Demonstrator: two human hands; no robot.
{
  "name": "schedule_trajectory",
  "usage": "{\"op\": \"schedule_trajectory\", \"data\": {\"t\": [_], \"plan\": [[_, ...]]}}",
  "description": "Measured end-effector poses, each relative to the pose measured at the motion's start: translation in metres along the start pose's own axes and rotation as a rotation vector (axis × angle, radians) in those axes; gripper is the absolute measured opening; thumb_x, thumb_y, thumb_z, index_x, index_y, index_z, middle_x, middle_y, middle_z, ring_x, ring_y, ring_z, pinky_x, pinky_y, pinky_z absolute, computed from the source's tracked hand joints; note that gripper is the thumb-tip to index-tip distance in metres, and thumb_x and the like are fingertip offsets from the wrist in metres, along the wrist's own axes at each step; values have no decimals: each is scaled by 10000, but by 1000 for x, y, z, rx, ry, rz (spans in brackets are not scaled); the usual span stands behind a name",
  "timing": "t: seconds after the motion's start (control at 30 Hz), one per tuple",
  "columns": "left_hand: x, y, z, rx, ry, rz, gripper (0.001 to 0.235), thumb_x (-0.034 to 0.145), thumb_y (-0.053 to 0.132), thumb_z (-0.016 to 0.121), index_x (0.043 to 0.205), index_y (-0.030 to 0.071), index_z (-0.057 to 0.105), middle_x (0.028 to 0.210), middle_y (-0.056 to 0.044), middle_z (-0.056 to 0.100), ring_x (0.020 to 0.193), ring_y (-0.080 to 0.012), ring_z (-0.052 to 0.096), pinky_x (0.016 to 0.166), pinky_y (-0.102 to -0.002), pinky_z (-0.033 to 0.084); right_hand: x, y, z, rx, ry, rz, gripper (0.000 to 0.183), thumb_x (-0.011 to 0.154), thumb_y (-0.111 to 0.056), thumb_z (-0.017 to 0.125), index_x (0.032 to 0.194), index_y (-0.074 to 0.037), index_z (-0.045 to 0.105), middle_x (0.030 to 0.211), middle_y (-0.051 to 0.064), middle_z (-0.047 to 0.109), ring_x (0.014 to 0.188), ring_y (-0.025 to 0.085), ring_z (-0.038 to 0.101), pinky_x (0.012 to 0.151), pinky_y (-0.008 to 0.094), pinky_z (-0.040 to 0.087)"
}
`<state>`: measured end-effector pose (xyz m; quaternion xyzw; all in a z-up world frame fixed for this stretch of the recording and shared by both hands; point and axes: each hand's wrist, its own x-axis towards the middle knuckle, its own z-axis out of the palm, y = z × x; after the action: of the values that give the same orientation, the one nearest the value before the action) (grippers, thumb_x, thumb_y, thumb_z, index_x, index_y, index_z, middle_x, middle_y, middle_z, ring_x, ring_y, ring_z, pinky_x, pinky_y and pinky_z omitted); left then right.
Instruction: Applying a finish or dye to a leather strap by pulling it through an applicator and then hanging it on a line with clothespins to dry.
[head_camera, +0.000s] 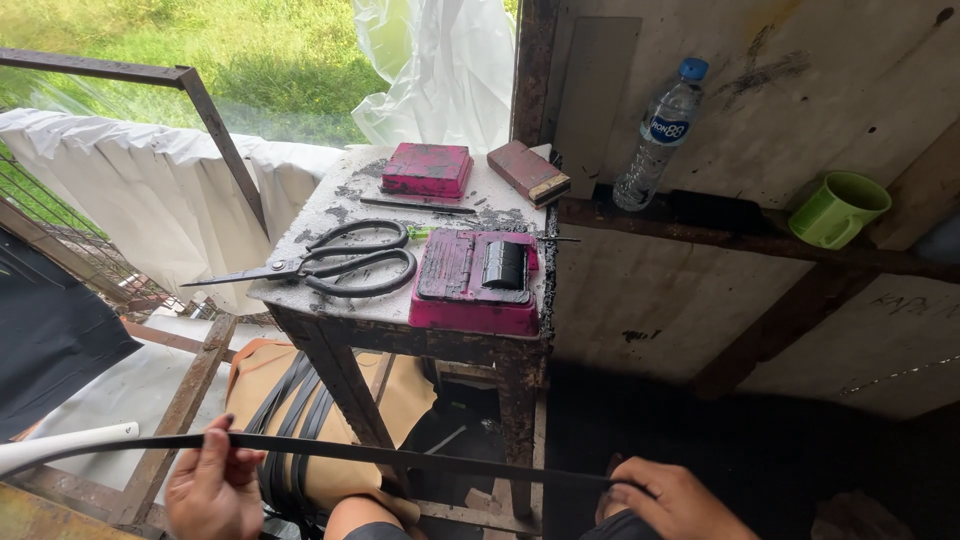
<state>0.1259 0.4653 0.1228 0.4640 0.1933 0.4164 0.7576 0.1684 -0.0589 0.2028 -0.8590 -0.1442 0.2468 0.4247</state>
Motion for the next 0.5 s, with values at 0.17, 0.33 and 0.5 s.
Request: {"op": "schedule_trajectory", "data": {"t": [0.17, 0.33, 0.5], "plan": [[22, 10, -18, 113, 156, 22, 341, 1068, 420, 745, 1206, 109, 719, 711, -7, 615, 575, -55, 611, 662, -175, 634, 3, 57, -23, -476, 349, 4, 196, 904, -405, 637, 966, -344, 814, 933, -222, 843, 833, 30, 770, 891, 235, 544], [35, 19, -29, 35, 234, -19, 370, 964, 455, 798, 1186, 166, 729, 920, 84, 675, 606, 28, 567, 601, -76, 570, -1, 66, -60, -651, 487, 17, 246, 909, -415, 623, 1086, -318, 765, 1025, -181, 815, 929, 68, 753, 937, 291, 531], [42, 22, -46, -37, 356, -61, 362, 869, 470, 855, 1126, 243, 739, 1048, 125, 752, 603, 86, 571, 595, -66, 570, -7, 69, -98, -806, 632, -22, 320, 920, -368, 623, 1211, -274, 718, 1084, -92, 782, 958, 180, 733, 923, 378, 555]]}}
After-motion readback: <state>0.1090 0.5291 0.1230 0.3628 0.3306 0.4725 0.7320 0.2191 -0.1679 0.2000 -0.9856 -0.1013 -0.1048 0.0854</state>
